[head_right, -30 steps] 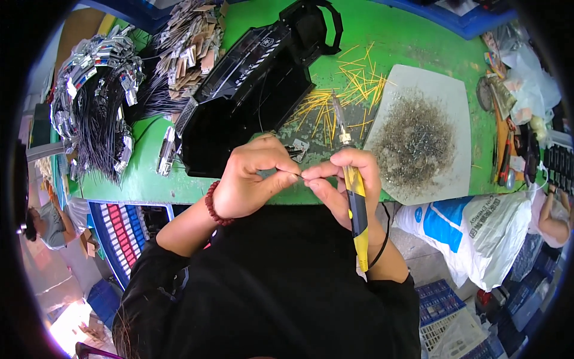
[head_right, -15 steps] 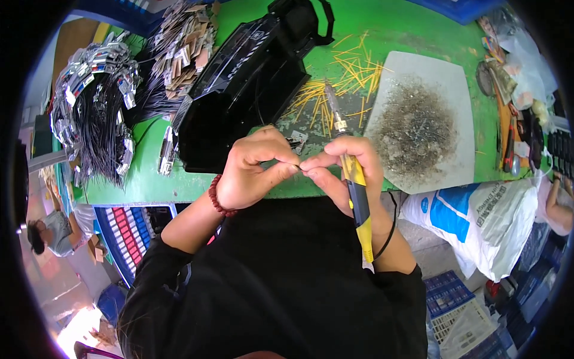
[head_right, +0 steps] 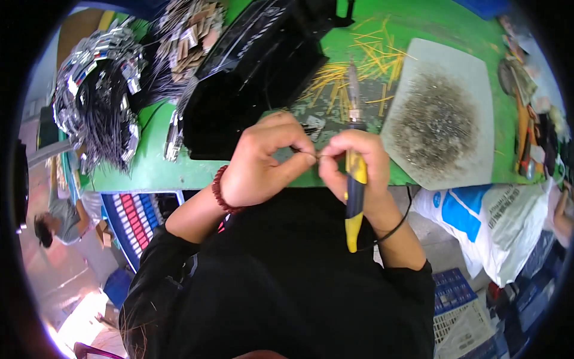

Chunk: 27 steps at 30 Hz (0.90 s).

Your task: Assembling electronic components and wiring into the chassis of a toy car at a factory workbench.

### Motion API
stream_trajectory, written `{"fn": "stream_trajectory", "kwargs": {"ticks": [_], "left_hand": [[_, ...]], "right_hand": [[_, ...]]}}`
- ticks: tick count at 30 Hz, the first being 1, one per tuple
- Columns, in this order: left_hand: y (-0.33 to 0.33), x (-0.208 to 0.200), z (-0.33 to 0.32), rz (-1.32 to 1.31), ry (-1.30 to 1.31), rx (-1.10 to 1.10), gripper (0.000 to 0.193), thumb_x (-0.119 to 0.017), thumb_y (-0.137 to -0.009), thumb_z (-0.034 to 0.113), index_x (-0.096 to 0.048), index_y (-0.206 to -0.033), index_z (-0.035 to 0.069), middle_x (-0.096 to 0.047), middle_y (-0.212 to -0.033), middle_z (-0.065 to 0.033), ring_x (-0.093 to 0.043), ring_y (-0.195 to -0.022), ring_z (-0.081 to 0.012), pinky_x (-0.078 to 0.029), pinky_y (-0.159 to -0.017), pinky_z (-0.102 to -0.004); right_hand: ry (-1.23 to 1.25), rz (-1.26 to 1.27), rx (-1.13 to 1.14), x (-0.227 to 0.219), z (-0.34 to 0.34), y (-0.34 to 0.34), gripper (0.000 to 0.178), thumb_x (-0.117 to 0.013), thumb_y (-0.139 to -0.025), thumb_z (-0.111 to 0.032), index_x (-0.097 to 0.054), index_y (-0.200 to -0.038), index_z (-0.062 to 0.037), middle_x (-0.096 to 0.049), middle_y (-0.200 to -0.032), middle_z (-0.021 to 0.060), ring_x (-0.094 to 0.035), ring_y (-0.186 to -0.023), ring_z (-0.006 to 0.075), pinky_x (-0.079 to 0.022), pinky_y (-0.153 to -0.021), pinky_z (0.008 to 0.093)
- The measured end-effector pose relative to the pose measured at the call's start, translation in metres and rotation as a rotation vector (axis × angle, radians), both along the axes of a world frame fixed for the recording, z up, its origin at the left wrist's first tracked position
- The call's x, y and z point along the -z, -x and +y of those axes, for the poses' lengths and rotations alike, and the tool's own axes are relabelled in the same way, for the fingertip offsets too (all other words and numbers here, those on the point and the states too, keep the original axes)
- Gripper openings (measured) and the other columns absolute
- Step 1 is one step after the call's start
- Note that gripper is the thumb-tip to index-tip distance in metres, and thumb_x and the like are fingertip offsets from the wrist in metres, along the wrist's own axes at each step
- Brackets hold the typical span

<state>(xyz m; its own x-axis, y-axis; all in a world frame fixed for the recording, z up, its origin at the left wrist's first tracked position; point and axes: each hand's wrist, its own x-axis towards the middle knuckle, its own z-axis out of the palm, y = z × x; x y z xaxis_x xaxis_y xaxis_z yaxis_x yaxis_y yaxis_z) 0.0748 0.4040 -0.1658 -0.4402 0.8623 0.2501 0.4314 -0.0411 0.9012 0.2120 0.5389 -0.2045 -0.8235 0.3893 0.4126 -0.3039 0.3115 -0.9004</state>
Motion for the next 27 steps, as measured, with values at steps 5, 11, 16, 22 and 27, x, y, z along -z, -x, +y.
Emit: {"fn": "stream_trajectory", "kwargs": {"ticks": [5,11,16,22,27], "left_hand": [[-0.001,-0.001,-0.006,0.265,0.168,-0.096,0.012,-0.069,-0.072,0.004,-0.059,-0.078,0.008,-0.058,-0.078,-0.0062,-0.056,-0.081,-0.0274,-0.041,-0.072,-0.0391],[-0.003,0.023,0.002,0.505,0.261,-0.157,0.013,-0.069,-0.072,0.002,-0.059,-0.076,0.008,-0.059,-0.079,-0.0045,-0.057,-0.079,-0.0235,-0.040,-0.070,-0.0351],[-0.001,0.027,0.006,0.461,0.237,-0.158,0.013,-0.068,-0.072,0.001,-0.057,-0.076,0.006,-0.058,-0.078,-0.0067,-0.057,-0.076,-0.0265,-0.043,-0.069,-0.0367],[-0.003,0.027,0.011,0.497,0.259,-0.176,0.014,-0.069,-0.071,0.001,-0.056,-0.077,0.005,-0.056,-0.078,-0.0093,-0.057,-0.075,-0.0299,-0.046,-0.067,-0.0384],[-0.003,0.029,0.011,0.508,0.258,-0.194,0.015,-0.069,-0.071,0.000,-0.056,-0.077,0.004,-0.056,-0.077,-0.0098,-0.058,-0.074,-0.0300,-0.047,-0.066,-0.0384]], "right_hand": [[0.146,-0.134,0.052,0.003,0.005,-0.003,0.036,-0.057,-0.090,0.002,-0.041,-0.122,-0.0012,-0.065,-0.085,0.0137,-0.062,-0.075,0.0167,-0.050,-0.070,0.0283],[0.201,-0.274,0.067,0.000,0.012,-0.030,0.073,-0.049,-0.094,-0.058,-0.042,-0.134,0.0030,-0.066,-0.078,0.0113,-0.057,-0.064,0.0124,-0.044,-0.059,0.0236],[0.193,-0.124,0.173,0.019,0.020,-0.040,0.055,-0.058,-0.092,-0.046,-0.059,-0.118,0.0028,-0.060,-0.079,0.0068,-0.051,-0.066,0.0090,-0.041,-0.060,0.0250],[0.338,-0.049,0.221,0.026,0.012,-0.043,0.030,-0.069,-0.085,-0.020,-0.051,-0.100,-0.0007,-0.054,-0.082,0.0049,-0.047,-0.070,0.0087,-0.037,-0.063,0.0230],[0.265,-0.065,0.174,0.024,0.013,-0.042,0.025,-0.068,-0.084,-0.016,-0.051,-0.096,-0.0019,-0.053,-0.080,0.0046,-0.042,-0.066,0.0077,-0.033,-0.059,0.0235]]}}
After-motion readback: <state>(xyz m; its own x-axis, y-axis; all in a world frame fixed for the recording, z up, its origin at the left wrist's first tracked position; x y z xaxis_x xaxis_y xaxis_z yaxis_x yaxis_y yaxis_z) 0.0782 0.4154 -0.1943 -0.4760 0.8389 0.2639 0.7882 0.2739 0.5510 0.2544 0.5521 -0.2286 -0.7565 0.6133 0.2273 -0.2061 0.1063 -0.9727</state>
